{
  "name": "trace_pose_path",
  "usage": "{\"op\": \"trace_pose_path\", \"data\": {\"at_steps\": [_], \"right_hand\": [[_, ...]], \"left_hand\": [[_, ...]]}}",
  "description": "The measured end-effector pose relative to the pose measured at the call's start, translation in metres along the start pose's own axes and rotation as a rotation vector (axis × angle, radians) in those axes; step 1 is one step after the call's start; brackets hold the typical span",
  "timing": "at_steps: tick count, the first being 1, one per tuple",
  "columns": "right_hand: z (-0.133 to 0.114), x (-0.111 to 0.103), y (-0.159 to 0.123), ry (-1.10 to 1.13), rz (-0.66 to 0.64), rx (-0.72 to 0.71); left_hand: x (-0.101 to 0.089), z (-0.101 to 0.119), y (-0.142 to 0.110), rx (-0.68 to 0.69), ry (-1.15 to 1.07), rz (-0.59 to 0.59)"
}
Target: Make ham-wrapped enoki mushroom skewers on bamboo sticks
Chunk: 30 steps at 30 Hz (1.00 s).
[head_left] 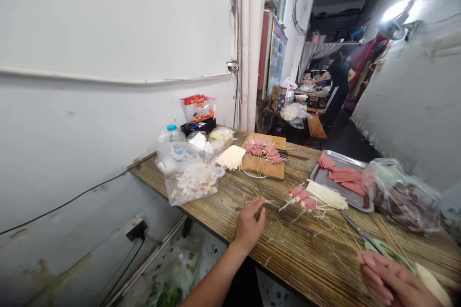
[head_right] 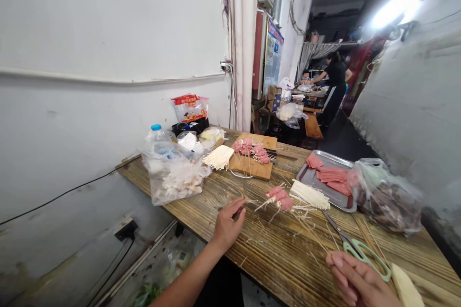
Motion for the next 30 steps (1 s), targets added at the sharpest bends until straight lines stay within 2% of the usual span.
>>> {"op": "trace_pose_path", "data": {"at_steps": [6, 10, 14, 18, 21, 23, 27, 30], "right_hand": [[-0.028, 0.008, 0.023, 0.021, 0.088, 0.005], [-0.034, 0.031, 0.044, 0.034, 0.024, -0.032], [-0.032, 0.062, 0.06, -0.01, -0.067, -0.021], [-0.029, 0.107, 0.078, -0.031, -0.211, 0.02], [-0.033, 0.138, 0.102, -0.049, -0.326, 0.011], [-0.04, 0.15, 0.125, -0.093, -0.389, -0.014], [-0.051, 0.156, 0.172, -0.314, -0.475, -0.041], [-0.056, 0.151, 0.201, -0.476, -0.471, -0.059]], "left_hand": [[0.002, -0.002, -0.001, -0.016, -0.012, 0.001], [0.002, -0.002, -0.001, -0.018, -0.018, -0.008], [0.002, -0.004, -0.001, -0.042, -0.027, -0.004], [0.003, -0.004, -0.001, -0.045, -0.042, 0.007], [0.004, 0.001, 0.0, -0.037, -0.04, -0.011], [0.007, 0.005, 0.001, -0.048, -0.007, -0.057], [0.006, 0.011, 0.001, -0.044, 0.06, -0.105], [0.008, 0.013, 0.002, -0.028, 0.061, -0.132]]}}
Point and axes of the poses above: each hand's wrist, its own y-axis towards the middle knuckle, its own x-axis out of the palm, z = x × y, the point moved 10 cm from there along y, towards the middle knuckle, and after that the axes turned 11 degrees about -z, right-handed, at the moved point
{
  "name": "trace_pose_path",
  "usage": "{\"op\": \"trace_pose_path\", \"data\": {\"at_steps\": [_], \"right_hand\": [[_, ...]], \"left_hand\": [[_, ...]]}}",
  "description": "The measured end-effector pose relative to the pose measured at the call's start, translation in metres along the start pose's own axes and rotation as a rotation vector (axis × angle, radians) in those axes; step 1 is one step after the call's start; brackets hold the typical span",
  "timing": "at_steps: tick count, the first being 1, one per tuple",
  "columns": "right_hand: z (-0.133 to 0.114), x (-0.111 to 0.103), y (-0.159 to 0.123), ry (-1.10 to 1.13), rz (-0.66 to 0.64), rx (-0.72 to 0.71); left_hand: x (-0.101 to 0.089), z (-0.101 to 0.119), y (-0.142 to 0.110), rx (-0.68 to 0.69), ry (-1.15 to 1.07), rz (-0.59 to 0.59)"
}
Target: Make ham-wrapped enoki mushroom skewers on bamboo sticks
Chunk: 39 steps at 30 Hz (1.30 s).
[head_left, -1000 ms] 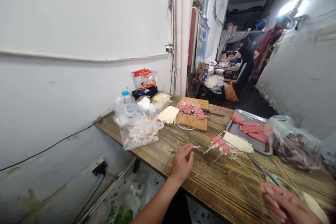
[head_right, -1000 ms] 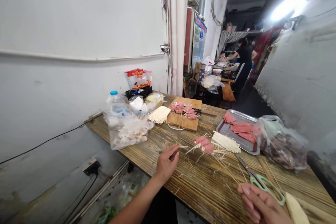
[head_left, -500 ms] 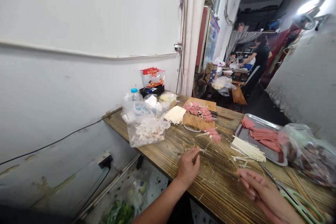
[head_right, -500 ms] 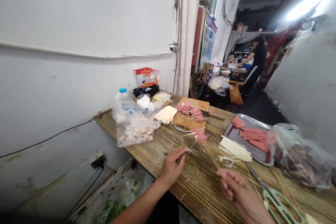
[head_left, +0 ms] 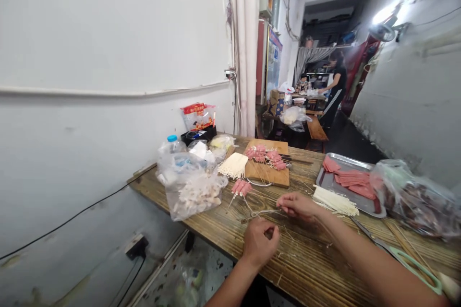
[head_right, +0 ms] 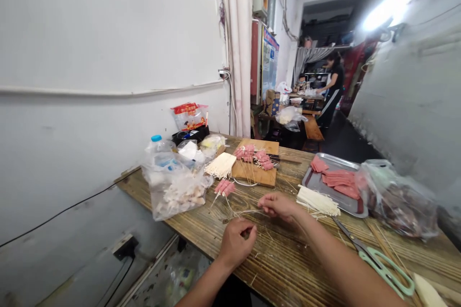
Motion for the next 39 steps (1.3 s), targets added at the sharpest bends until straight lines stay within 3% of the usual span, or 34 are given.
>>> {"op": "trace_pose_path", "data": {"at_steps": [6, 10, 20, 25, 31, 35, 39], "right_hand": [[0.005, -0.024, 0.025, -0.289, 0.115, 0.055], [-0.009, -0.035, 0.011, -0.577, 0.276, 0.031], [-0.02, -0.019, -0.099, -0.969, 0.456, -0.131], [-0.001, -0.006, -0.172, -0.875, 0.587, -0.234], [0.038, 0.022, -0.257, -0.863, 0.95, -0.302], [0.057, 0.031, -0.288, -0.806, 1.081, -0.298], [0.067, 0.027, -0.291, -0.683, 1.075, -0.257]], "left_hand": [[0.003, 0.001, 0.0, 0.016, -0.019, -0.034], [0.005, 0.001, 0.002, 0.017, -0.006, -0.054], [0.008, -0.003, 0.0, 0.021, -0.01, -0.077], [0.01, -0.002, 0.001, 0.042, 0.012, -0.092], [0.013, -0.005, 0.001, 0.018, 0.016, -0.123], [0.015, -0.008, 0.003, 0.003, 0.033, -0.133], [0.018, -0.015, 0.004, -0.021, 0.001, -0.157]]}}
Point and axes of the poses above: each hand's wrist, its own y-axis towards the middle knuckle, its own x-axis out of the palm, z = x × y, the point moved 10 cm from there along y, towards the middle knuckle, and after that the axes turned 11 degrees about -z, right-handed, at the moved point
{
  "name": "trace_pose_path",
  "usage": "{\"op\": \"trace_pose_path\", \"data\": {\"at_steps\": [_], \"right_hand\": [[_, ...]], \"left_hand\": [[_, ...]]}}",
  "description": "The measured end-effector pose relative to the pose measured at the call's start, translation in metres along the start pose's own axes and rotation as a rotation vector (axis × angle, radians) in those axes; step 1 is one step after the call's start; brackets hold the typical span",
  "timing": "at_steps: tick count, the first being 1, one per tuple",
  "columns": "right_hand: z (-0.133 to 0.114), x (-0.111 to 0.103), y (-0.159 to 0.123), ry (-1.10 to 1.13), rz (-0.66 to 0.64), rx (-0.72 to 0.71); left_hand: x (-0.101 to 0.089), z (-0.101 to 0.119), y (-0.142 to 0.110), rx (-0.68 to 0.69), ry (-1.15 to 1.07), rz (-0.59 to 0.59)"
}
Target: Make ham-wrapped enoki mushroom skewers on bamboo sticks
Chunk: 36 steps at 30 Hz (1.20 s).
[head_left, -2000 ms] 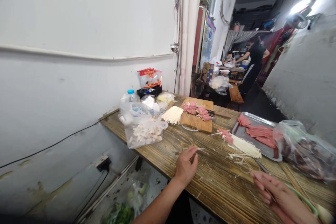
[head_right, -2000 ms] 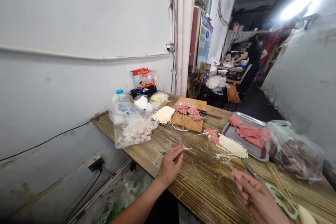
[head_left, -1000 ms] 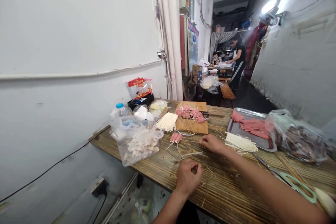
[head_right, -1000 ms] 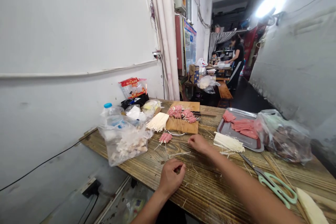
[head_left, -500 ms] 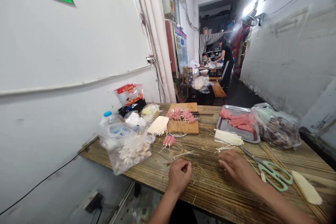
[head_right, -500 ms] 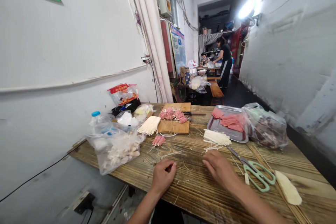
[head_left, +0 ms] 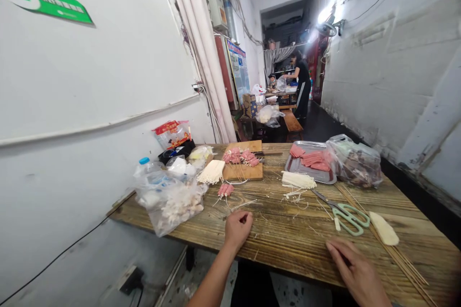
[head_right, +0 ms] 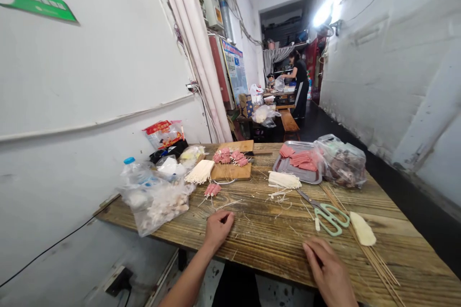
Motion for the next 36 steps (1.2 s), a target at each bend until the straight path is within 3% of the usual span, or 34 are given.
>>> {"op": "trace_pose_path", "data": {"at_steps": [18, 23, 27, 31, 36], "right_hand": [[0.002, 0.012, 0.001, 0.154, -0.121, 0.116], [-0.004, 0.01, 0.014, 0.199, -0.344, 0.125], [0.017, -0.018, 0.06, 0.138, -0.396, 0.13], [0.066, -0.04, 0.132, -0.112, -0.409, 0.19], [0.109, -0.015, 0.212, -0.497, -0.53, 0.203]], "left_hand": [[0.005, -0.008, 0.002, -0.031, -0.018, -0.077], [0.002, -0.009, 0.0, -0.041, -0.083, -0.079], [-0.001, -0.01, -0.003, -0.058, -0.145, -0.068], [0.0, -0.003, -0.003, -0.042, -0.124, -0.076], [0.002, 0.009, -0.004, 0.022, -0.094, -0.116]]}}
Point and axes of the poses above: each hand's wrist, its own y-axis towards the middle knuckle, its own x-axis out of the palm, z = x × y, the point moved 10 cm from there along y, towards the middle knuckle, and after that the axes turned 11 degrees about -z, right-handed, at the moved point
